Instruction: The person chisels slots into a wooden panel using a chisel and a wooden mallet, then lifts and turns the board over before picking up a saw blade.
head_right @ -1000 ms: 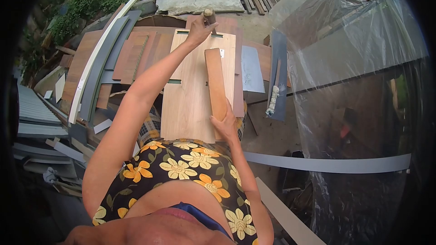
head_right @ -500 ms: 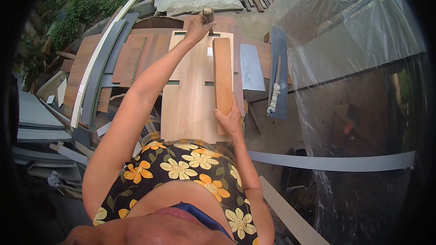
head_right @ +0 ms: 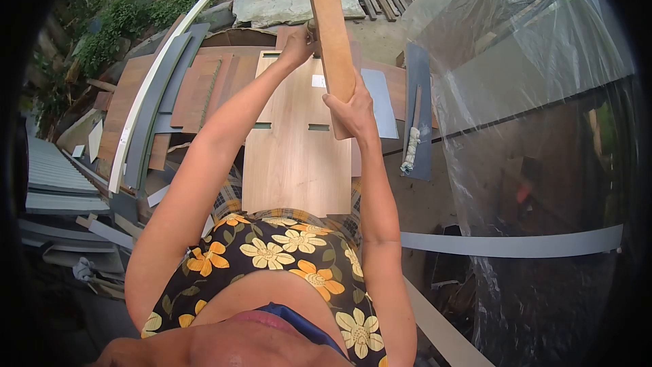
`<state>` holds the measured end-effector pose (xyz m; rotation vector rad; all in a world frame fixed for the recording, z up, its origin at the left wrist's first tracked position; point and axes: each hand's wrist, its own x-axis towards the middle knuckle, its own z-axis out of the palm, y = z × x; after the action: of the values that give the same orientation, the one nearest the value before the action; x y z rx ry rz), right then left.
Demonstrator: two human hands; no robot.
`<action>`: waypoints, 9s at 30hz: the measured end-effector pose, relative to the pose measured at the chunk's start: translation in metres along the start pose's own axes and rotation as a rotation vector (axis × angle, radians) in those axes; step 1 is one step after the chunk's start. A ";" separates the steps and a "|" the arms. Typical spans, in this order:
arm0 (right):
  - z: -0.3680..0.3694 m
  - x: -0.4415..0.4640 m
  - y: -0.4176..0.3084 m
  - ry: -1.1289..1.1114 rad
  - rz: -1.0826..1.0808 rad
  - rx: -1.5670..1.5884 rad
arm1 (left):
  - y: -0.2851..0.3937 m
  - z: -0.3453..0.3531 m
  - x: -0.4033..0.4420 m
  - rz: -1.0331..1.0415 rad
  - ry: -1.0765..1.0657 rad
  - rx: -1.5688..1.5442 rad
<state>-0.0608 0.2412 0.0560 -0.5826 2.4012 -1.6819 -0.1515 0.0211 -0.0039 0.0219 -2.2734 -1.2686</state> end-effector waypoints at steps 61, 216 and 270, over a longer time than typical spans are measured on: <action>-0.017 -0.035 -0.001 0.045 -0.008 -0.004 | 0.024 0.009 0.007 0.099 -0.093 0.026; 0.041 -0.141 -0.056 -0.232 -0.105 0.014 | 0.058 -0.120 -0.196 -0.084 0.217 -0.071; -0.059 -0.079 0.139 0.252 0.263 -0.362 | 0.029 -0.249 -0.286 -0.391 0.589 0.011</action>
<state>-0.0406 0.3649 -0.0589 -0.0867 2.8367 -1.2894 0.2141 -0.0830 -0.0030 0.7724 -1.8050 -1.2249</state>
